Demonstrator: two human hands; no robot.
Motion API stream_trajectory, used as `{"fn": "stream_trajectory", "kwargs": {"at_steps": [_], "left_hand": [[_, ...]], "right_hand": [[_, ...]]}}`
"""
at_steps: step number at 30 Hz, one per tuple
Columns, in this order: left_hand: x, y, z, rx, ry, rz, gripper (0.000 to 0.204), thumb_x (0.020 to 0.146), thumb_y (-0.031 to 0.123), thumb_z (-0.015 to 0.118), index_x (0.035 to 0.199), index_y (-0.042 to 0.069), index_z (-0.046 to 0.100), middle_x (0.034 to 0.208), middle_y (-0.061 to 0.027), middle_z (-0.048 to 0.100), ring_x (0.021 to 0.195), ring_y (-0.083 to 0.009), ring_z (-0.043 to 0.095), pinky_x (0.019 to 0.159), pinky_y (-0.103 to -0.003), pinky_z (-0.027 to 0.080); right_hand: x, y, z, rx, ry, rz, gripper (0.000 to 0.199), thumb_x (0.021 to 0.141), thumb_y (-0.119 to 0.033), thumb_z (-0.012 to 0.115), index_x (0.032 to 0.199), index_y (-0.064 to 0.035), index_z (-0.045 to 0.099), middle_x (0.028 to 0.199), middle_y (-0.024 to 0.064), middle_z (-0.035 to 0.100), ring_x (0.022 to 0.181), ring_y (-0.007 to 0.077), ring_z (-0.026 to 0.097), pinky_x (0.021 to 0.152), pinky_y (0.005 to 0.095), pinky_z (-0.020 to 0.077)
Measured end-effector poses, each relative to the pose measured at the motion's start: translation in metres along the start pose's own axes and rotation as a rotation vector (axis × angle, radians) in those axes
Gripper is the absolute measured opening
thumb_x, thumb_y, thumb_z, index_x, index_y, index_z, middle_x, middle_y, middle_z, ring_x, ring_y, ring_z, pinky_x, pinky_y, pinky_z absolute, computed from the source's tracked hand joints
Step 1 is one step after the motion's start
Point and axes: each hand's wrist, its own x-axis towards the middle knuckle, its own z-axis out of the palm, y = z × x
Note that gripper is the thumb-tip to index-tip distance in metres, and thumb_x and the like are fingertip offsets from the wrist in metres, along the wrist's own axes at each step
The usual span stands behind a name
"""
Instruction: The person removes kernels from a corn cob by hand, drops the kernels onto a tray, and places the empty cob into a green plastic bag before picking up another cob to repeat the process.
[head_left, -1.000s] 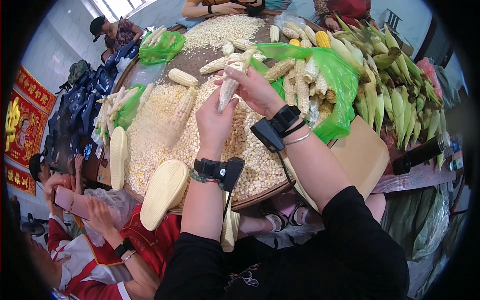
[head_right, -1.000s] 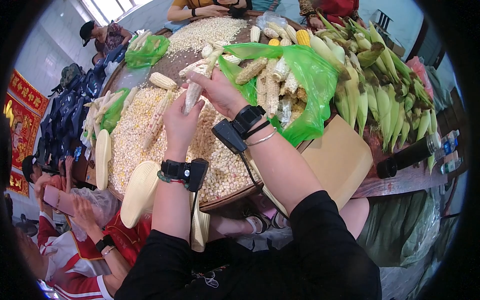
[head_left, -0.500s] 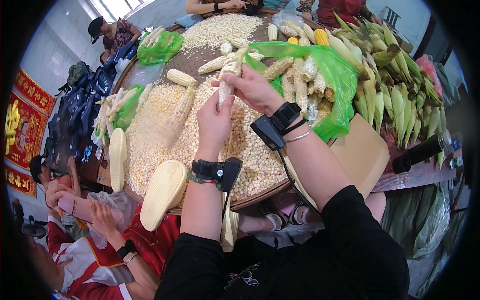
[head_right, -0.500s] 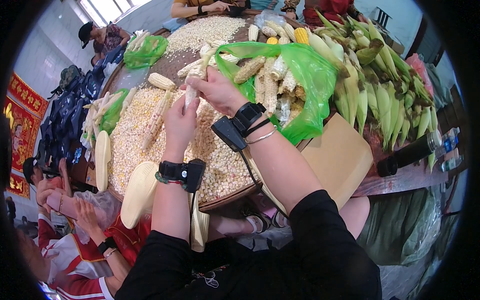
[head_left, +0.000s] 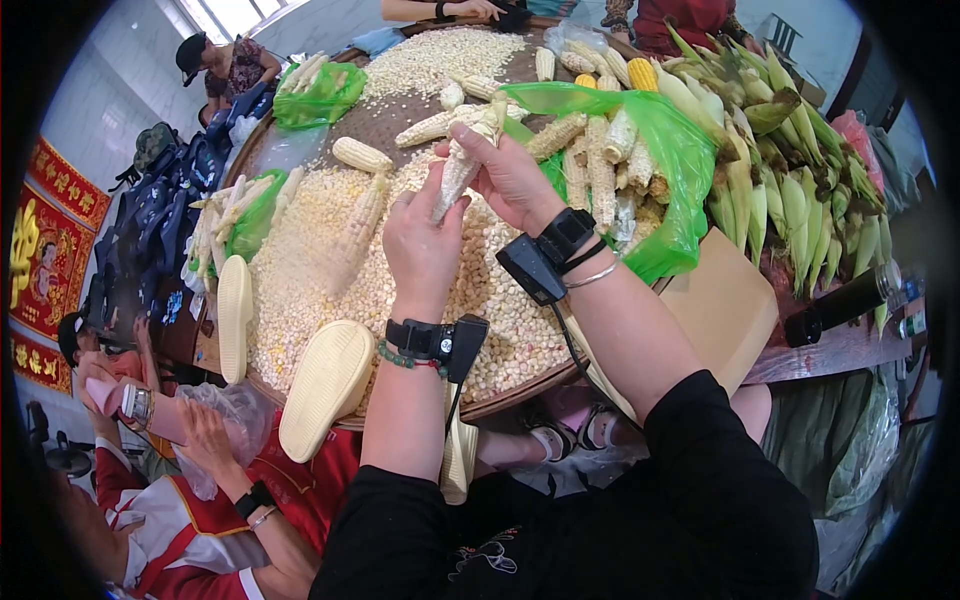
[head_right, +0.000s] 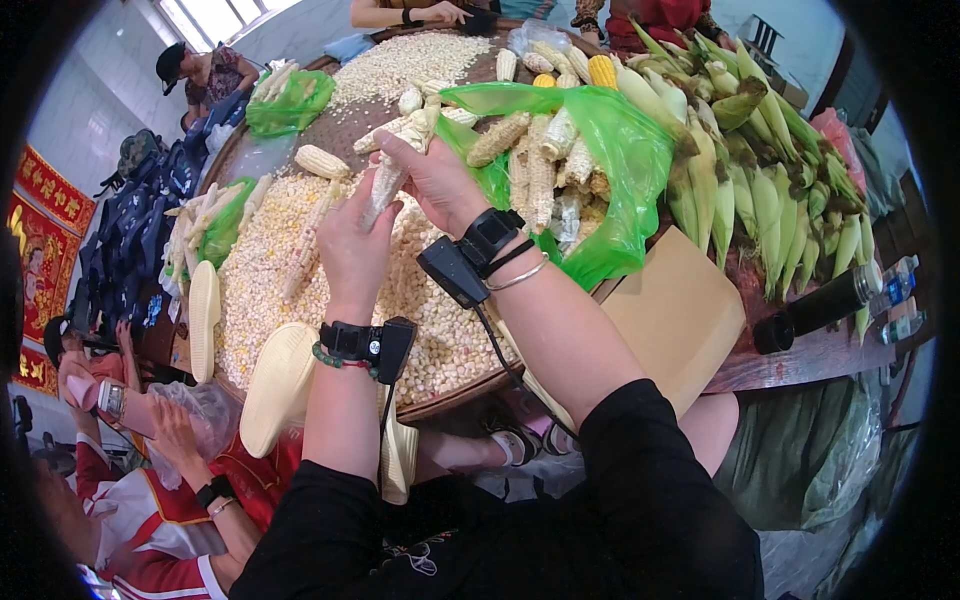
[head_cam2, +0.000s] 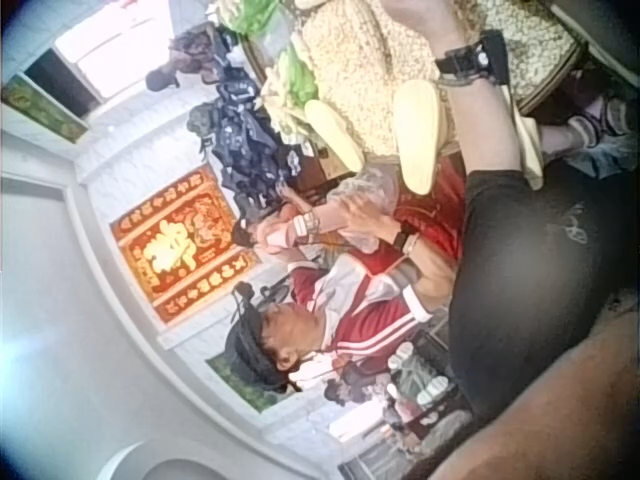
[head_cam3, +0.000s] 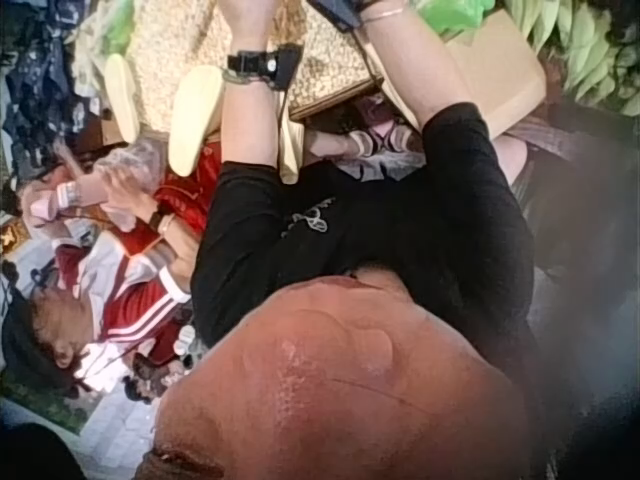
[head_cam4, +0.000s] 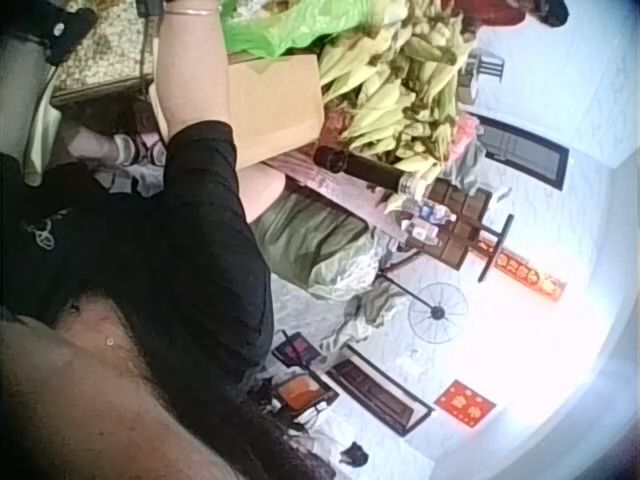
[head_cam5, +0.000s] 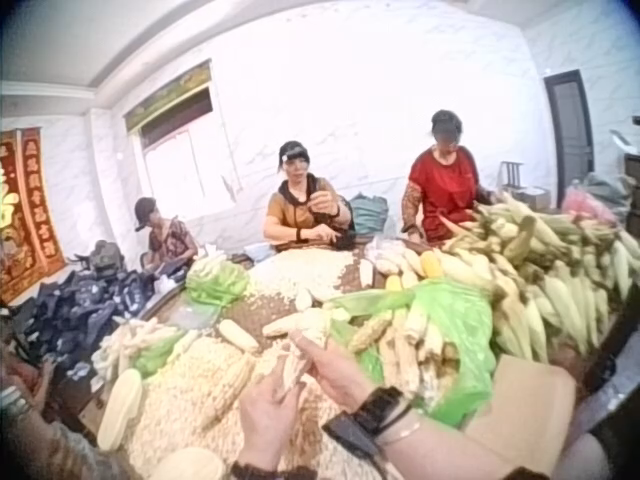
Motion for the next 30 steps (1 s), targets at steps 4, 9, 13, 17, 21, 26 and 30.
{"fn": "stream_trajectory", "kwargs": {"at_steps": [4, 9, 13, 17, 21, 26, 30], "left_hand": [[0.0, 0.003, -0.002, -0.029, 0.008, 0.06, 0.049, 0.079, 0.016, 0.075, 0.127, 0.012, 0.063, 0.076, -0.0172, 0.064, 0.071, -0.033, 0.063, 0.066, -0.041, 0.049], [-0.001, 0.0, 0.002, -0.267, -0.085, -0.059, 0.048, 0.083, 0.015, 0.073, 0.129, 0.01, 0.06, 0.085, -0.019, 0.07, 0.073, -0.0226, 0.067, 0.069, -0.035, 0.05], [-0.002, 0.005, -0.003, -0.299, -0.085, -0.106, 0.046, 0.085, 0.015, 0.071, 0.129, 0.009, 0.06, 0.089, -0.0174, 0.072, 0.074, -0.0145, 0.066, 0.07, -0.031, 0.05], [-0.002, 0.008, -0.004, -0.286, -0.09, -0.129, 0.045, 0.086, 0.016, 0.071, 0.129, 0.007, 0.06, 0.09, -0.015, 0.073, 0.073, -0.0133, 0.065, 0.071, -0.031, 0.05], [0.002, -0.008, 0.003, -0.459, -0.049, -0.255, 0.044, 0.084, 0.011, 0.069, 0.127, 0.011, 0.062, 0.086, -0.0195, 0.07, 0.074, -0.0247, 0.069, 0.068, -0.032, 0.052], [0.001, -0.01, 0.004, -0.329, 0.021, -0.06, 0.047, 0.085, 0.017, 0.073, 0.128, 0.003, 0.06, 0.098, -0.0139, 0.072, 0.086, -0.0146, 0.067, 0.075, -0.031, 0.05], [0.001, -0.005, 0.003, -0.127, -0.034, -0.032, 0.049, 0.085, 0.017, 0.073, 0.129, 0.003, 0.059, 0.094, -0.0156, 0.071, 0.083, -0.0167, 0.067, 0.075, -0.033, 0.051]], "right_hand": [[0.002, 0.004, -0.005, -0.036, -0.018, -0.013, 0.031, 0.094, -0.021, 0.065, 0.113, 0.0014, 0.056, 0.101, 0.012, 0.066, 0.1, 0.0214, 0.065, 0.084, 0.0309, 0.0551], [0.003, 0.001, -0.007, -0.04, -0.116, 0.044, 0.031, 0.095, -0.019, 0.063, 0.113, 0.0047, 0.055, 0.107, 0.0131, 0.063, 0.106, 0.0245, 0.064, 0.09, 0.0348, 0.0545], [0.001, -0.001, -0.005, -0.011, -0.155, 0.025, 0.033, 0.096, -0.017, 0.061, 0.118, 0.0048, 0.051, 0.109, 0.0139, 0.063, 0.107, 0.0257, 0.063, 0.091, 0.036, 0.054], [0.002, -0.003, -0.008, 0.003, -0.186, 0.027, 0.035, 0.095, -0.01, 0.06, 0.125, 0.0022, 0.046, 0.113, 0.0136, 0.061, 0.108, 0.0256, 0.063, 0.091, 0.0363, 0.0538], [0.002, -0.002, -0.005, -0.007, -0.253, 0.019, 0.031, 0.093, -0.005, 0.061, 0.121, -0.0011, 0.048, 0.111, 0.011, 0.061, 0.106, 0.0241, 0.063, 0.092, 0.0359, 0.0528], [0.002, -0.007, -0.009, 0.069, -0.194, 0.097, 0.039, 0.096, -0.011, 0.057, 0.131, 0.0002, 0.044, 0.12, 0.0119, 0.061, 0.113, 0.0216, 0.059, 0.096, 0.0376, 0.0478], [0.004, -0.004, -0.006, 0.138, -0.04, 0.079, 0.034, 0.098, -0.022, 0.057, 0.124, -0.0005, 0.051, 0.11, 0.0111, 0.064, 0.106, 0.0224, 0.062, 0.092, 0.0361, 0.0495]]}}
